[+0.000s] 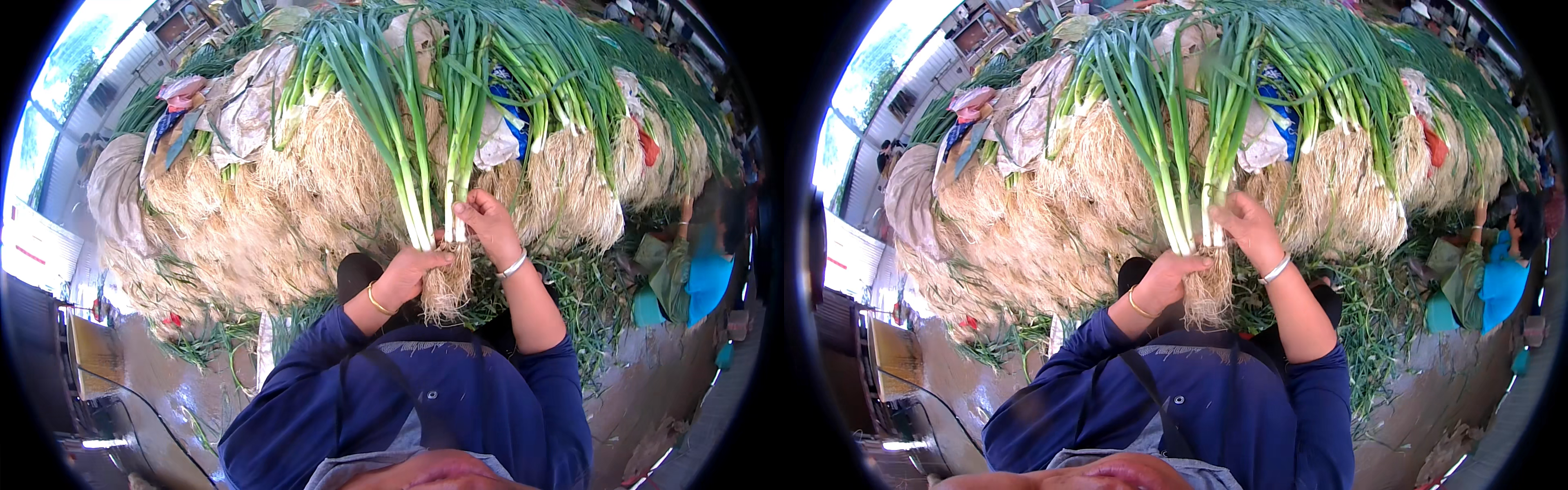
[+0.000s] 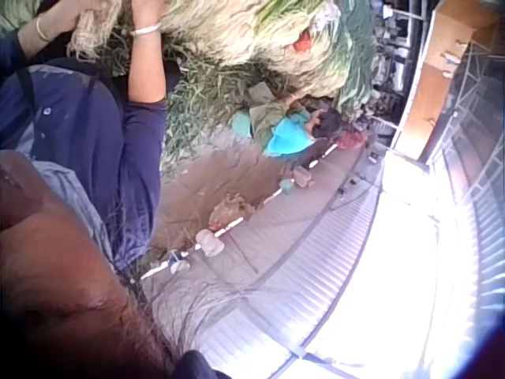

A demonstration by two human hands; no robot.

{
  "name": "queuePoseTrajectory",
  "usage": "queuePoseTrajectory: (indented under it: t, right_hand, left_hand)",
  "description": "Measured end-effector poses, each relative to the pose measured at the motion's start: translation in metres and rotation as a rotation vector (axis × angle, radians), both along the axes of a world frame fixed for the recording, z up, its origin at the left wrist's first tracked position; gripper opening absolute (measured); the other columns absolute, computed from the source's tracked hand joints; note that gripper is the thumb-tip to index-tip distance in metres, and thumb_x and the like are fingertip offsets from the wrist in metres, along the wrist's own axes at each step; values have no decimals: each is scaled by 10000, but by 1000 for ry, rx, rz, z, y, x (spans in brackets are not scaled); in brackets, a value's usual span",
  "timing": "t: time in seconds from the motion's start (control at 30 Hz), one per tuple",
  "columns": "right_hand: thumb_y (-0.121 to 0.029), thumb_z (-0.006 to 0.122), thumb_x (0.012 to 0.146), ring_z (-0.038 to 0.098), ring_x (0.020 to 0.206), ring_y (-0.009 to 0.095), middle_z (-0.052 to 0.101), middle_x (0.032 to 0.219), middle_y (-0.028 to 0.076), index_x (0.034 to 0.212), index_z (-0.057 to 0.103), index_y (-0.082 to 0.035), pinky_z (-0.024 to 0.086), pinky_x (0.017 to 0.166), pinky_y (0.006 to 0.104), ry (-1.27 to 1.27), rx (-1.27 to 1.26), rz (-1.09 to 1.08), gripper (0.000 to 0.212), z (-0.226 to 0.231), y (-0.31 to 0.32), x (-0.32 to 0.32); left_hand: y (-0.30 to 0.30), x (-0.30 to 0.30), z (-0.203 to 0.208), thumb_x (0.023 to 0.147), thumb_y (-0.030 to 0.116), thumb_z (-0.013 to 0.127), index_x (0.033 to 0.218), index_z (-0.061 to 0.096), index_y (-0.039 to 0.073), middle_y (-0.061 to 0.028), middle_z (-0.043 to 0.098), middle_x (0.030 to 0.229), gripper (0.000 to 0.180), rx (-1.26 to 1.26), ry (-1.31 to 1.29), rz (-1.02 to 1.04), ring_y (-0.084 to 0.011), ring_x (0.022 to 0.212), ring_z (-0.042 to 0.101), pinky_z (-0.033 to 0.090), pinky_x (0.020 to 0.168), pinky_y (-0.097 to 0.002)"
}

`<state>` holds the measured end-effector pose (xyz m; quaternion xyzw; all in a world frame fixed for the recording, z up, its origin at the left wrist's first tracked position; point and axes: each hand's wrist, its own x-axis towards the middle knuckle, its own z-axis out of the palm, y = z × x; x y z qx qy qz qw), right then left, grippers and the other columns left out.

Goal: The person processes scallions by hand, picking up bunches, removing outer leaves and debris, and placing the cleaned scallions onto a large pile.

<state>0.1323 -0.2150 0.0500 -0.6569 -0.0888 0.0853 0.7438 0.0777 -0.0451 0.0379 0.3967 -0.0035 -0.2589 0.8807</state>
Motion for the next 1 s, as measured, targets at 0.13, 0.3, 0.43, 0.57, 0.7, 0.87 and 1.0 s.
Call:
queuePoseTrajectory:
  t: [0.13, 0.3, 0.43, 0.57, 0.7, 0.87, 1.0]
  right_hand:
    - [-189, 579, 897, 503, 652, 58, 571, 802, 4, 1019, 550, 0, 435, 586, 213, 123, 204, -7, 227, -3, -1, -17]
    - [-32, 459, 799, 536, 803, 134, 566, 899, 64, 1079, 531, 23, 462, 706, 292, -56, -7, -149, 294, -19, 6, -17]
    - [-223, 561, 887, 598, 714, 332, 593, 792, 234, 921, 525, 12, 446, 627, 378, -148, -347, -339, 240, -19, 14, -10]
    - [-345, 489, 927, 584, 554, 376, 593, 618, 186, 825, 532, -23, 463, 510, 446, -327, -920, -476, 340, -17, 10, -23]
    - [-311, 473, 928, 579, 506, 330, 581, 581, 150, 755, 522, -63, 464, 476, 421, -543, -1118, -492, 307, -15, 2, -36]
    - [-271, 567, 856, 585, 560, 310, 572, 633, 102, 752, 562, -88, 472, 508, 406, -734, -829, -126, 211, -49, -10, -73]
    - [-265, 599, 837, 610, 696, 311, 613, 747, 134, 814, 593, -64, 497, 637, 407, -387, -1135, 76, 203, -124, -35, -91]
  left_hand:
    - [10, 3, -6, 830, 31, 589, 1205, 515, -12, -63, 614, 1024, 384, -31, -18, -62, -157, 929, 593, 475, 832, -314]
    - [-8, -8, -15, 834, 95, 627, 1103, 581, -13, -53, 631, 961, 294, 223, -78, -19, -120, 872, 587, 459, 756, -274]
    - [-14, -17, -10, 824, 85, 635, 944, 636, -30, -55, 639, 817, 166, 197, -51, 89, -119, 729, 595, 463, 644, -258]
    - [-10, -15, -19, 782, -3, 649, 1015, 587, -11, -38, 616, 849, 241, 195, -52, 88, -120, 723, 591, 483, 650, -254]
    - [-14, -20, -18, 792, 1, 644, 1019, 587, -19, -43, 619, 848, 235, 140, 67, 89, -123, 722, 595, 487, 647, -254]
    - [-7, -13, -25, 798, 8, 643, 1004, 596, -34, -68, 636, 873, 216, 127, 51, 112, -131, 725, 607, 488, 631, -256]
    - [0, -12, -25, 873, 121, 610, 1042, 582, -34, -76, 639, 868, 232, 183, 20, 94, -138, 715, 609, 494, 633, -264]
